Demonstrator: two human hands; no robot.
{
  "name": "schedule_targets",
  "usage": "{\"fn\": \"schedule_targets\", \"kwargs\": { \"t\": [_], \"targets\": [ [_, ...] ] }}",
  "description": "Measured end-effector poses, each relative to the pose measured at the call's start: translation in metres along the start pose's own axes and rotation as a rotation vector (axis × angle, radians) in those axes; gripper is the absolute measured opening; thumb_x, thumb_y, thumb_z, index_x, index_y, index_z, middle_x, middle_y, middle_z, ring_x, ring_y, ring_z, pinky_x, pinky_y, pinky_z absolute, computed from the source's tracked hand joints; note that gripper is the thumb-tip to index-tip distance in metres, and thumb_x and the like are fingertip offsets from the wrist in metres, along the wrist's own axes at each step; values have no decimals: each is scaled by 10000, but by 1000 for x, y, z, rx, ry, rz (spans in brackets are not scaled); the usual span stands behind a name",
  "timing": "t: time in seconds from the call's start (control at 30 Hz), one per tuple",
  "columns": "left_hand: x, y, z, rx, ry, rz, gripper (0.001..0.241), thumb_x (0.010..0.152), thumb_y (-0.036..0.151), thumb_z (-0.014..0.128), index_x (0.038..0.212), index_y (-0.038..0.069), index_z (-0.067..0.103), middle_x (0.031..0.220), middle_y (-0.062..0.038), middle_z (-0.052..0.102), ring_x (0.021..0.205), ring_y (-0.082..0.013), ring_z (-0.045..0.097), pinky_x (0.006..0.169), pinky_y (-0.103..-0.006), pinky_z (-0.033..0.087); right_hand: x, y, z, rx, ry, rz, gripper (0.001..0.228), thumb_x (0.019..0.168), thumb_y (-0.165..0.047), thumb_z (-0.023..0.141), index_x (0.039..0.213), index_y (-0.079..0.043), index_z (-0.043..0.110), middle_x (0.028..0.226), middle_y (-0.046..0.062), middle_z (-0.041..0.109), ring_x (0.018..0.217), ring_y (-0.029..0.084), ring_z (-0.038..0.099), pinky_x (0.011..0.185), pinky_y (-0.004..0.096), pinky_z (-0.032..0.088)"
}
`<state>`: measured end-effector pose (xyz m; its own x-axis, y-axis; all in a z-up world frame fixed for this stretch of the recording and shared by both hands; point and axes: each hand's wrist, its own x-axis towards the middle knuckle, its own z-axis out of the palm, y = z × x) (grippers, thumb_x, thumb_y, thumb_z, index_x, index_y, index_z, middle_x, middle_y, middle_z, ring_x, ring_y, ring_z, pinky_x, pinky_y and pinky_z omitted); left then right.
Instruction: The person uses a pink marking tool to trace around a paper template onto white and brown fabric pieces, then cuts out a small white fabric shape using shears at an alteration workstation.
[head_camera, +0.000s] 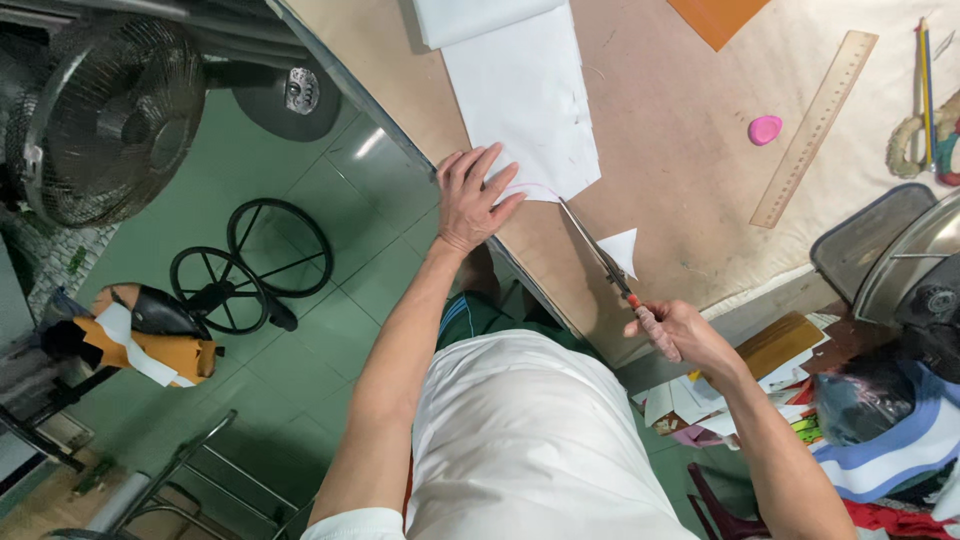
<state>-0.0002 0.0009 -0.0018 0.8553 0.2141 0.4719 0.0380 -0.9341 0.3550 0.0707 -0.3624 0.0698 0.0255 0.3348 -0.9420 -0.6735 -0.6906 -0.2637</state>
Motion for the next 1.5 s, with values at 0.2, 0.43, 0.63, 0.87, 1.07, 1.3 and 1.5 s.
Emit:
{"fn": "schedule_targets", "kwargs": {
  "t": [0.2,0.43,0.63,0.87,1.07,1.3,1.5],
  "targets": [
    [-1,-1,-1,-7,-12,-5,374,947,526,626,1222,276,670,1379,-49,591,1234,-264,544,1066,-494,381,-3,-21,-2,-201,-19,-39,320,1009,-195,539,785,-3,661,443,57,495,295,97,407,249,203,323],
    [-4,-2,3,-1,-7,-16,381,940,537,632,1215,278,676,1388,-40,588,1237,-259,547,1068,-493,383,-20,-50,6,-241,-41,-61,324,1010,-182,514,765,-8,634,404,54,477,271,104,411,245,205,326],
    [-3,-3,3,-18,19,-25,379,940,542,633,1222,293,676,1385,-29,594,1228,-248,551,1071,-480,376,-37,-75,3,-289,-64,-90,331,1012,-169,489,745,-13,608,365,52,460,248,110,415,242,207,329],
    [-2,-4,3,3,18,-14,376,929,543,642,1218,304,672,1369,-25,601,1222,-247,552,1067,-475,385,-40,-85,3,-221,-80,-91,297,1000,-127,480,749,5,567,360,63,411,248,125,392,252,222,318],
    [-3,-5,4,-11,29,-17,362,938,533,635,1218,305,673,1369,-27,601,1225,-247,549,1063,-475,389,-57,-103,7,-294,-53,-43,301,981,-169,569,721,-17,576,416,42,444,296,123,420,277,244,329],
    [0,-4,2,-3,41,-4,360,952,534,610,1220,301,671,1359,-35,607,1213,-251,558,1054,-479,404,-48,-96,1,-272,-90,-83,303,987,-173,551,719,-29,553,373,49,423,262,128,413,270,233,319],
    [-1,-5,4,-4,52,-4,371,942,544,618,1225,309,667,1359,-34,608,1208,-258,562,1047,-486,412,-36,-79,-9,-262,-100,-84,328,1008,-183,531,737,-3,579,340,79,440,236,149,412,255,235,316]
  ]
}}
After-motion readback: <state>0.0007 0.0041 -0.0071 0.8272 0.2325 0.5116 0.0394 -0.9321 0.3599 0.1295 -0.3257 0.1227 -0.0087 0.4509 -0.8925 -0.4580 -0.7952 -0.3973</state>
